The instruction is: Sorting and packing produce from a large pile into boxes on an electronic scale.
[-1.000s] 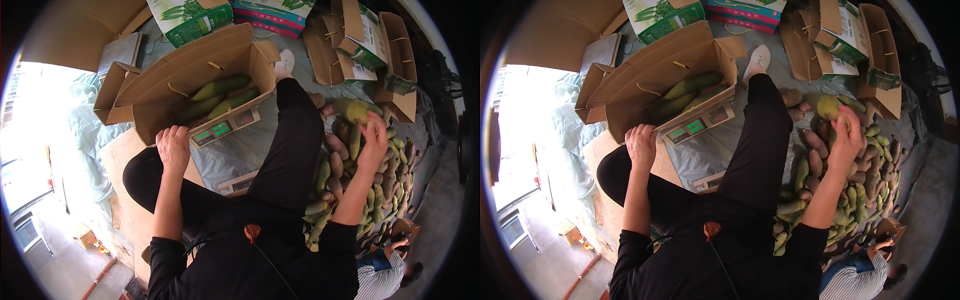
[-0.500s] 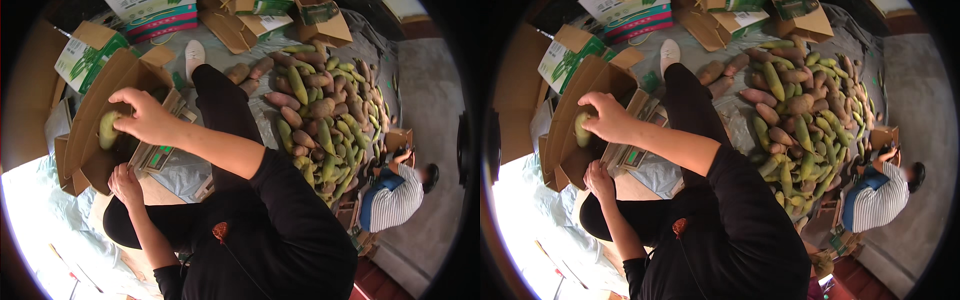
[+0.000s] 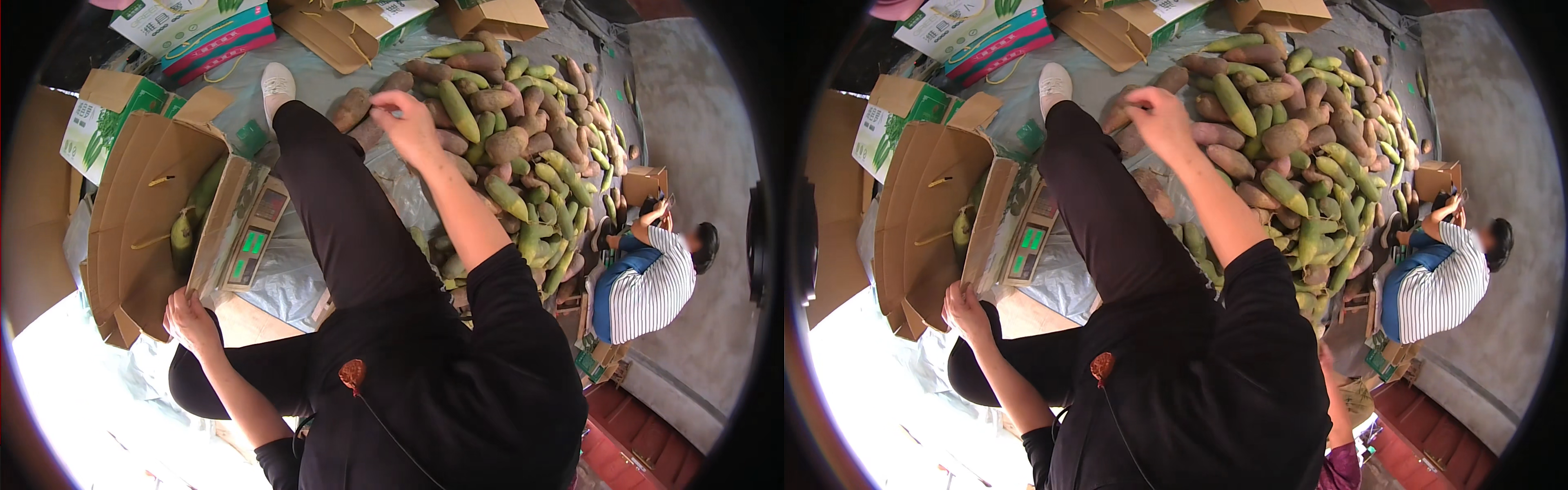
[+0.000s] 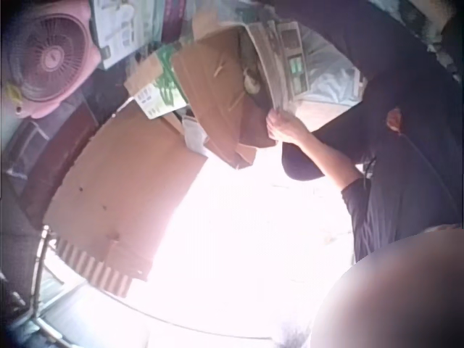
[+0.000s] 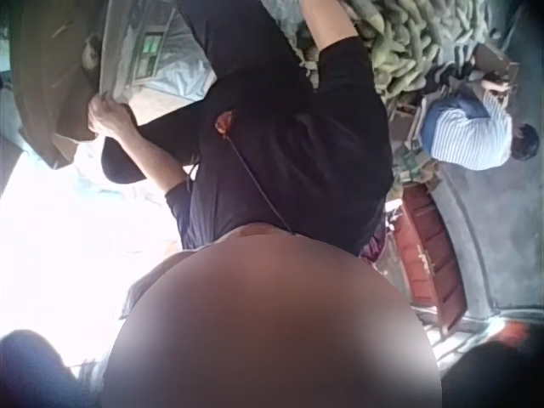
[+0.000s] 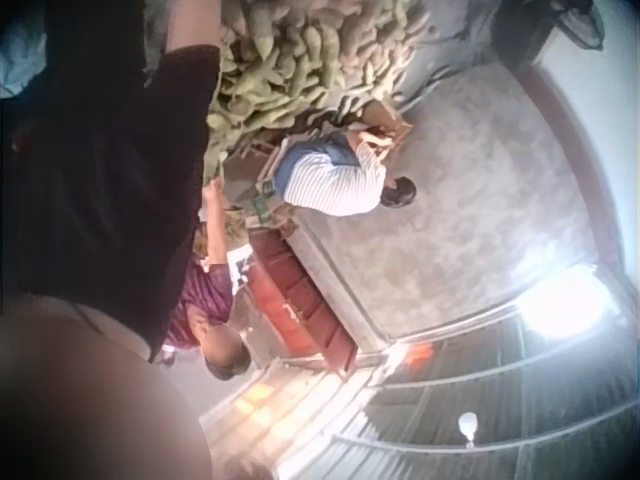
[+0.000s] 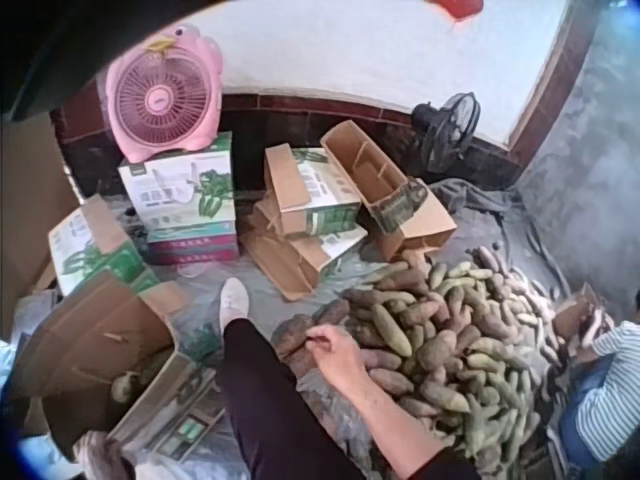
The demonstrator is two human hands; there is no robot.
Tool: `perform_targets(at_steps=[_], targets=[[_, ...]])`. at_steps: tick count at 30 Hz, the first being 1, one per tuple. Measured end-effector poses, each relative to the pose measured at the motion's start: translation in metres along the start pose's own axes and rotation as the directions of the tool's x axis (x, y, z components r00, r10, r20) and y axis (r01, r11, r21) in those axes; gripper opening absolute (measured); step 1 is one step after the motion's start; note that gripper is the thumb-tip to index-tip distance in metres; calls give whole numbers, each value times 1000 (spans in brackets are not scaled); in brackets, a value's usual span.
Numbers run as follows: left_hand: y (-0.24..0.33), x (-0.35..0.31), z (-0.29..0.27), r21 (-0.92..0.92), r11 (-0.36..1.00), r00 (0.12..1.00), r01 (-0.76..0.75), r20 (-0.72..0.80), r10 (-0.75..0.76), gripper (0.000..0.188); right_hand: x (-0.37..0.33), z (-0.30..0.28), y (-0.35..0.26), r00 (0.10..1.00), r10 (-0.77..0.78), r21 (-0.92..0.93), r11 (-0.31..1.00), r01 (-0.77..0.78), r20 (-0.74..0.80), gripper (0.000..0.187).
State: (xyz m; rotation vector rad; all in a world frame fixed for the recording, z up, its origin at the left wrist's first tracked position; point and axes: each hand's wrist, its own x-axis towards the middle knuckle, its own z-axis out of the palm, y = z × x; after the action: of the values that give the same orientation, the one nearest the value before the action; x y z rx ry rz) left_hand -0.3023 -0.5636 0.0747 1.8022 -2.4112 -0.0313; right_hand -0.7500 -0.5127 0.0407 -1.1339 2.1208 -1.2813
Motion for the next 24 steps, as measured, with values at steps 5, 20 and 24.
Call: perform_targets(at_steps=[5, 20, 24], targets=[[4, -1, -1, 7, 1000, 1000, -9, -8, 9, 14, -41, -43, 116, 978, 186, -598, 775, -203, -90, 25], [-3, -1, 5, -16, 1000, 1000, -20, -17, 19, 14, -100, -133, 202, 686, 716, -964, 75, -254, -125, 35], [-3, -1, 3, 19, 999, 999, 34, 23, -35, 15, -100, -131, 198, 705, 705, -984, 57, -167, -79, 29]])
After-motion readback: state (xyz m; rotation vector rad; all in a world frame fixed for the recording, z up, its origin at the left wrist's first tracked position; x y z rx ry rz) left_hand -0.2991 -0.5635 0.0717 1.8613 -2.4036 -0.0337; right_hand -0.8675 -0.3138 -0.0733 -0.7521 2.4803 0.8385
